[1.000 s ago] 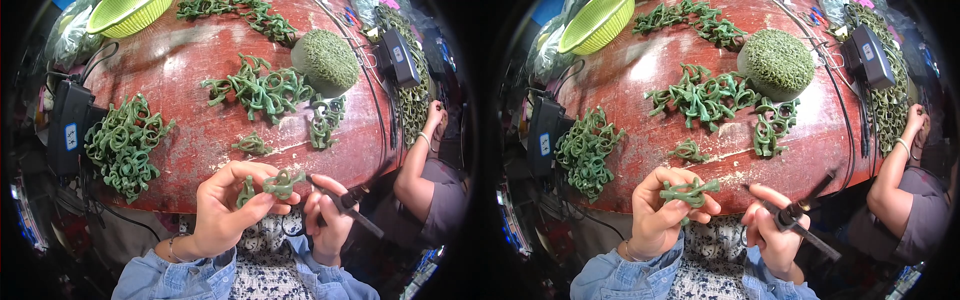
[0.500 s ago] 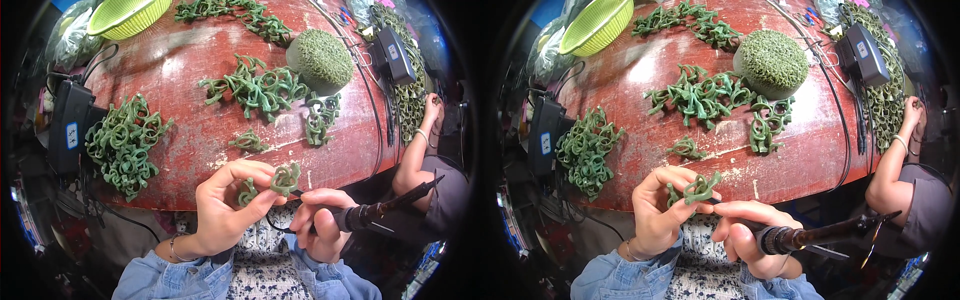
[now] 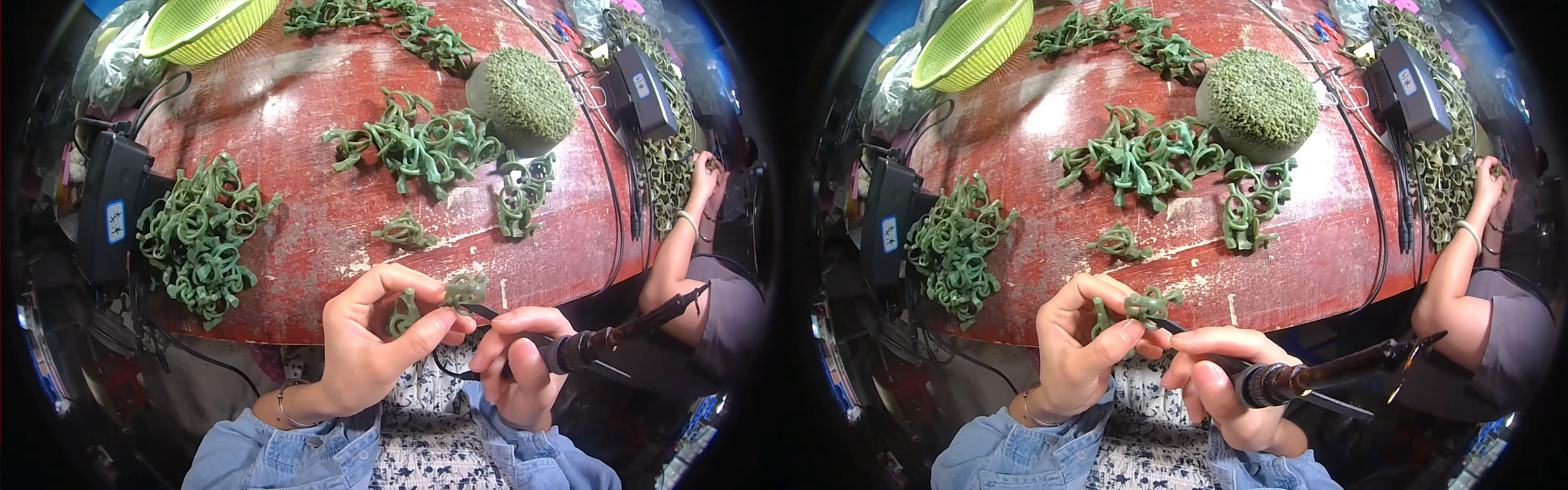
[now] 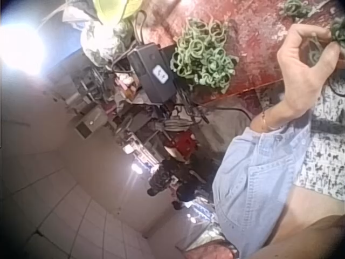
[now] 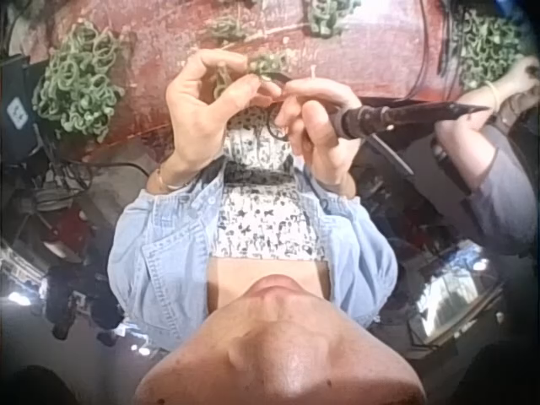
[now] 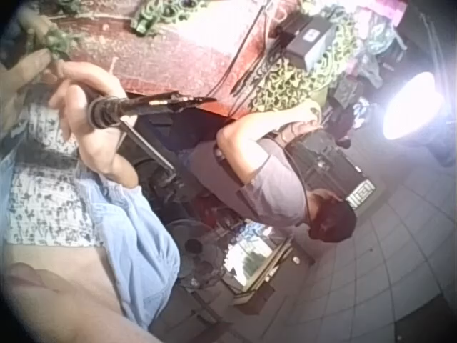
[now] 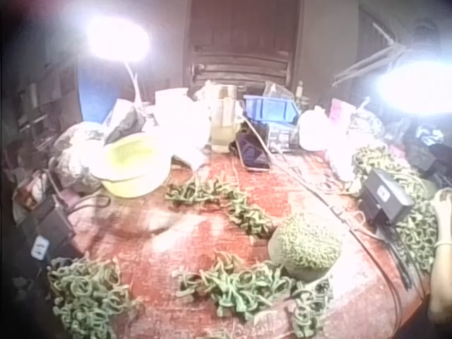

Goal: Using a heated soldering tool to fuse and manipulate green wax loops together on a work table.

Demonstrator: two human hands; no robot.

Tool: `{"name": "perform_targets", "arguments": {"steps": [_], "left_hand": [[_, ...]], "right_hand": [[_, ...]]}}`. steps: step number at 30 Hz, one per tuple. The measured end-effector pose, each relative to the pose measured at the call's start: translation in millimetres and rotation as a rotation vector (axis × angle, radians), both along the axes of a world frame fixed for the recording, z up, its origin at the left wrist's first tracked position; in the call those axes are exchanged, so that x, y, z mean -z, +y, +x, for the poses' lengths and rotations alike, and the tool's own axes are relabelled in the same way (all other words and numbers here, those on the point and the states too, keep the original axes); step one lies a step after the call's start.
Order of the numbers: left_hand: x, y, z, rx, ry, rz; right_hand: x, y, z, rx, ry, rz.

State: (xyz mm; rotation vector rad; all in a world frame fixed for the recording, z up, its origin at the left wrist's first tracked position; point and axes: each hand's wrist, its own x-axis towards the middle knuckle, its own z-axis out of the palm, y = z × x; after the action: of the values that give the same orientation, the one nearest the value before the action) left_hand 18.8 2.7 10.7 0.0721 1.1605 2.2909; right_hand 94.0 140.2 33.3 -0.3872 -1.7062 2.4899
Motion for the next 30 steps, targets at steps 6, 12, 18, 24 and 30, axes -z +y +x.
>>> {"name": "perform_targets", "arguments": {"steps": [6, 12, 18, 24, 30], "left_hand": [[-6.6, 4.0, 0.0, -0.013, -0.044, -0.111], [-6.8, 5.6, -1.8, -0.020, -0.046, -0.142], [-5.6, 6.5, -3.3, -0.013, -0.052, -0.140], [-7.2, 5.4, -4.8, -0.010, -0.089, -0.142], [-3.3, -0.1, -7.0, 0.018, -0.124, -0.002]], "right_hand": [[6.4, -1.6, -1.9, 0.068, 0.067, -0.055], [6.5, 0.9, -3.2, 0.116, 0.059, -0.034], [7.4, 3.9, -2.7, 0.144, 0.060, 0.002], [7.7, 3.0, -6.4, 0.305, 0.090, 0.063], [15.3, 17.6, 2.9, 0.262, -0.138, 0.631]]}}
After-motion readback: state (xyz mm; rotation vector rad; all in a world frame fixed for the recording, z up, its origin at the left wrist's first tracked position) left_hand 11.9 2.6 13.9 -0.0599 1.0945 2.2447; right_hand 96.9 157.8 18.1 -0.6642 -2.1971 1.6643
